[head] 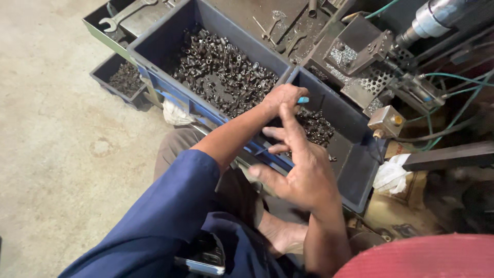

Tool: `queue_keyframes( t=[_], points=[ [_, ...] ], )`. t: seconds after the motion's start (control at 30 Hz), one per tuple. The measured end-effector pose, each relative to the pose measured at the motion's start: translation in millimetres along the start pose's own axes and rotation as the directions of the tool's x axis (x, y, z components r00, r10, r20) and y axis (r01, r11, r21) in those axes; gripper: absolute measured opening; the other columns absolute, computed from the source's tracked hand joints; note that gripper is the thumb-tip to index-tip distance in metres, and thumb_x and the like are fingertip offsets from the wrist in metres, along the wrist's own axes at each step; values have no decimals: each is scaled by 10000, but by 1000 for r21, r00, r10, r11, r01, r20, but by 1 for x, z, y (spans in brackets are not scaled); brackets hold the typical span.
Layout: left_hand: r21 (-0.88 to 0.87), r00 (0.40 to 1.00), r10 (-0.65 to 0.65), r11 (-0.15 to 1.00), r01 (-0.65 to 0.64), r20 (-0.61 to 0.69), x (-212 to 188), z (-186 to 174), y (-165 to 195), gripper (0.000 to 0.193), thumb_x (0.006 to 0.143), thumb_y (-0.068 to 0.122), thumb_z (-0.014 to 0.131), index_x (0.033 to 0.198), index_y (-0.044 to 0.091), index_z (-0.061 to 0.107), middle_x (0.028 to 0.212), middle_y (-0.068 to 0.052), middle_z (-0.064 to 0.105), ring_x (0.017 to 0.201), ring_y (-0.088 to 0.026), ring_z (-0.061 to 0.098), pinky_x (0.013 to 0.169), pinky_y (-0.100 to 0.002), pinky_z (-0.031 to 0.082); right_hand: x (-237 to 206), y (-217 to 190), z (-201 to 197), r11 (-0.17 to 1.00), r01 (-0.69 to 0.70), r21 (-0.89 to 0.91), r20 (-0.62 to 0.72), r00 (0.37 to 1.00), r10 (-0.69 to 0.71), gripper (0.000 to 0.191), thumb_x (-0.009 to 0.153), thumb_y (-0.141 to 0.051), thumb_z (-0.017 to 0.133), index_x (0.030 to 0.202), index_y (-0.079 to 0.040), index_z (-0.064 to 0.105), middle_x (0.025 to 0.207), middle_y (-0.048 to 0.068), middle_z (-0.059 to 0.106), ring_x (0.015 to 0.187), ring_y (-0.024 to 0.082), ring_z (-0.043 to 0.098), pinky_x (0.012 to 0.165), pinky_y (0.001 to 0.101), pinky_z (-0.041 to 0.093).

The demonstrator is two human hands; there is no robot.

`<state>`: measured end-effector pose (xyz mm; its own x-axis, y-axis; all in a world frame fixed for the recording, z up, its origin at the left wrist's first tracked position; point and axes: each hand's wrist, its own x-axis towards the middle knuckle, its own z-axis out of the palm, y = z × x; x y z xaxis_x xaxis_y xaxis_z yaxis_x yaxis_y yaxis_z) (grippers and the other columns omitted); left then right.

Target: The person sits on the floor in front of a machine and sorts small black metal fittings, using a long-handled tool to move and arrange them from one plastic bin into another bin, repeating the transfer continuously.

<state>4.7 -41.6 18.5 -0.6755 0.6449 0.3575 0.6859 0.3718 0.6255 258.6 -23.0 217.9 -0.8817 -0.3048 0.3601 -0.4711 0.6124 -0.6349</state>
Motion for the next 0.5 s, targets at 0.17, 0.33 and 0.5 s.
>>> queue_keyframes(
  t=[0.17,0.33,0.5],
  points=[
    [40,999,15,999,-14,-38,0,3,-1,386,735,154,702,1118,107,692,910,-198,737,907,-405,710,830,-511,559,-13,55,-33,983,-160,90,-328,927,181,968,940,-217,810,1681,15,232,1053,156,732,890,174,714,779,287,576],
    [44,999,-34,998,35,-32,0,2,0,408,736,138,695,1144,135,711,911,-211,735,906,-411,705,843,-508,550,-25,96,-74,897,-94,431,-577,736,354,760,1046,-123,669,1669,56,272,1035,85,743,875,143,717,695,260,578],
    [30,1000,3,1000,-3,-23,-3,1,3,426,740,142,686,1164,110,693,935,-204,741,926,-403,710,849,-498,562,-30,99,-35,911,-202,359,-385,858,342,651,1006,-81,683,1582,70,419,916,97,696,810,142,666,702,278,559]
  ],
)
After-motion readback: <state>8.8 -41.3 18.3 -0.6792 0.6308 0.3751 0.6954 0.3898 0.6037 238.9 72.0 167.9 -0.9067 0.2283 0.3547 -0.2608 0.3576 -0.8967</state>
